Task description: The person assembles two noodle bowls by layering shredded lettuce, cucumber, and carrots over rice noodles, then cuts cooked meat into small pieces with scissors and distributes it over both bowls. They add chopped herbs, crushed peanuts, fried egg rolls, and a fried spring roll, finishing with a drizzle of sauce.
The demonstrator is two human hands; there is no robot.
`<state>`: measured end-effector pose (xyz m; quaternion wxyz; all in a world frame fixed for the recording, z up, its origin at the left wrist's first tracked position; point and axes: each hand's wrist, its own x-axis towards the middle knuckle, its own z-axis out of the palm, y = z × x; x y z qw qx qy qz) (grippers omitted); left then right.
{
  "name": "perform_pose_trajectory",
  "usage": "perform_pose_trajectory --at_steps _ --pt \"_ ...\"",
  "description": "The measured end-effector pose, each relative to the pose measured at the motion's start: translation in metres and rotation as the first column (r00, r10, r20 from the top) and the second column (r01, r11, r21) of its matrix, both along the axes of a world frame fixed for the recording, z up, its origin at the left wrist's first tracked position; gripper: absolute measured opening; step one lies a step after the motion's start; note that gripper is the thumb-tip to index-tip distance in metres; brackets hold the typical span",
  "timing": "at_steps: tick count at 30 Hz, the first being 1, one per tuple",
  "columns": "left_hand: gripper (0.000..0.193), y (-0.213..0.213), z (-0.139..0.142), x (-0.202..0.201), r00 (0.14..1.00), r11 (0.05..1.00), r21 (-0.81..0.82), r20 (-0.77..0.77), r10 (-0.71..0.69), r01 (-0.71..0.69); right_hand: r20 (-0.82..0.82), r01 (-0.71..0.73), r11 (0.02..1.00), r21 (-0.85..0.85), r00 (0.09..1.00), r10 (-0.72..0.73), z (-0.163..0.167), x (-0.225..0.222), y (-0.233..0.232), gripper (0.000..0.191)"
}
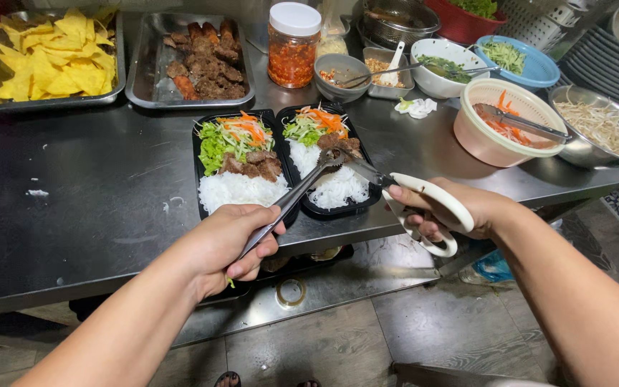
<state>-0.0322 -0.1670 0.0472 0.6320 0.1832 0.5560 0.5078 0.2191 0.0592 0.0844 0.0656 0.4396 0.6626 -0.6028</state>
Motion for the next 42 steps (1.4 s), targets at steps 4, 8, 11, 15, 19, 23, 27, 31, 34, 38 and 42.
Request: perform_pose_trajectory --at_steps 4,8,11,15,19,23,27,31,34,38,42 --pt "0.029 0.000 0.003 0.003 0.998 1.000 -0.015 -0.055 0.016 -0.017 0.020 0.036 0.998 0.052 0.999 -0.037 0.000 -0.001 -0.009 0.045" --pt "0.032 0.003 0.011 0.007 0.959 1.000 -0.005 -0.281 0.021 -0.023 0.035 0.093 0.995 0.031 0.995 -0.094 0.003 0.000 -0.012 0.043" --pt "0.037 0.011 0.019 0.011 0.653 0.993 -0.099 -0.757 -0.038 -0.057 0.053 0.111 0.994 0.024 0.992 -0.112 0.009 0.004 -0.012 0.043" --pt "0.038 0.012 0.030 0.018 0.315 0.999 0.011 -0.949 0.000 0.032 -0.002 0.118 0.993 -0.030 0.993 -0.119 0.020 0.017 -0.012 0.039" --pt "0.035 0.007 0.042 0.021 0.280 0.999 0.008 -0.960 -0.004 0.041 0.070 0.073 0.993 0.096 0.994 -0.080 0.035 0.030 -0.009 0.048" --pt "0.035 0.003 0.050 0.014 0.272 0.999 -0.005 -0.962 -0.017 0.044 0.097 0.153 0.954 0.259 0.978 -0.183 0.034 0.036 0.001 0.054" --pt "0.034 0.004 0.046 0.012 0.267 0.999 0.033 -0.963 0.029 0.011 0.031 0.240 0.878 0.414 0.960 -0.277 0.005 0.017 0.012 0.043" --pt "0.034 0.012 0.035 0.018 0.248 0.999 0.032 -0.968 0.026 0.020 0.272 -0.075 0.671 0.737 0.943 -0.193 -0.020 -0.003 0.009 0.065" --pt "0.032 0.014 0.026 0.022 0.276 1.000 0.025 -0.961 0.019 0.019 0.369 -0.162 0.671 0.724 0.912 -0.177 -0.030 -0.006 -0.002 0.072" --pt "0.036 0.012 0.017 0.026 0.299 0.999 0.023 -0.954 0.015 0.025 0.363 -0.187 0.640 0.745 0.919 -0.155 -0.031 0.002 -0.016 0.071" --pt "0.038 0.013 0.019 0.023 0.373 0.995 0.095 -0.923 0.097 -0.023 0.365 -0.115 0.689 0.715 0.902 -0.229 -0.020 0.008 -0.022 0.070"
